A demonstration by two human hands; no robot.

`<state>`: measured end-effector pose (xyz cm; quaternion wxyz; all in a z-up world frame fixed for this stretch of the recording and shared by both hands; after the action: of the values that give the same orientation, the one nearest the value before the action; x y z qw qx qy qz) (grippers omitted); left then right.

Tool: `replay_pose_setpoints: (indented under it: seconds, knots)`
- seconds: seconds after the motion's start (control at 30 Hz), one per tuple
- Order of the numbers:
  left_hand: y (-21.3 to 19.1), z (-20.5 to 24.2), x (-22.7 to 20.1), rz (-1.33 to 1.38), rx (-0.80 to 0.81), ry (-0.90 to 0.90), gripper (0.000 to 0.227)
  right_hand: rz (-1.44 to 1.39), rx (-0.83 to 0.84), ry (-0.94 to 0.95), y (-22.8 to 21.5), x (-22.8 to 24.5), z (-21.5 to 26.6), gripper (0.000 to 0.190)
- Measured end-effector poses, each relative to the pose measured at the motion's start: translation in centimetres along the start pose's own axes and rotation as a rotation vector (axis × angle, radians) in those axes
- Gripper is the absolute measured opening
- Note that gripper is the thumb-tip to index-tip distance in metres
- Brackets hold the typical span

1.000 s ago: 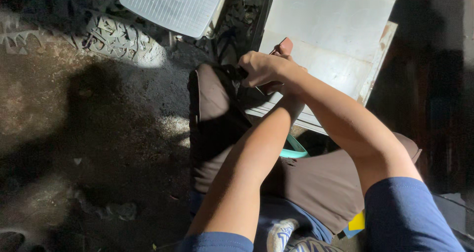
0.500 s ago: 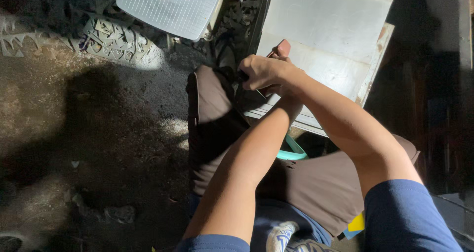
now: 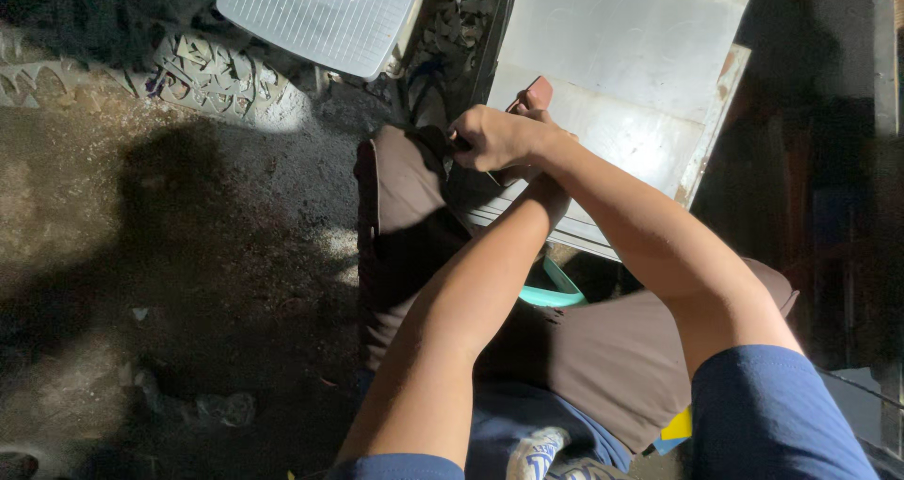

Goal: The person scrapes a reddish-brown material from a flat gray surface using a small metal tool. They repeatedly lift the material, scrape again, and reposition the material while seated at a low work surface.

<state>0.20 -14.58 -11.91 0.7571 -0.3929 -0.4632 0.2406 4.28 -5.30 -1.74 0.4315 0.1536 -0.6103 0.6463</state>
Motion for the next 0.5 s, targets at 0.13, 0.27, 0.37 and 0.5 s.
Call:
replay_pose_setpoints:
  seconds: [0.13,0.27,0.37,0.5]
  knots:
    - [0.2,-0.1,0.1,-0.007,-0.001,-0.008,0.075,-0.035,-0.059,-0.079,-0.3,0.1,-0.8,0.018]
    - [0.6,-0.3,0.0,-0.009,0.007,-0.016,0.076,0.003,-0.125,-0.09,-1.2,-1.0,-1.4,0.022]
    - [0.6,-0.8,-0.3,-0.012,0.002,-0.022,0.077,-0.094,-0.139,-0.091,-2.3,-2.1,-1.5,0.02]
    - [0.2,-0.9,0.2,-0.013,-0.014,-0.035,0.078,-0.106,-0.164,0.074,-3.2,-3.5,-1.4,0.021]
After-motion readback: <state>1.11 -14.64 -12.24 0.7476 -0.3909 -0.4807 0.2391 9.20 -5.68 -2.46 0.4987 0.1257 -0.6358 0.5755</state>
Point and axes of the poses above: each hand's wrist, its own z-axis away from the middle knuckle, its own y-axis out of the palm, x = y × z, the point moved 3 cm from there along -z, towards the middle knuckle, and after that the axes turned 2 degrees about y, right-handed, at the moved point
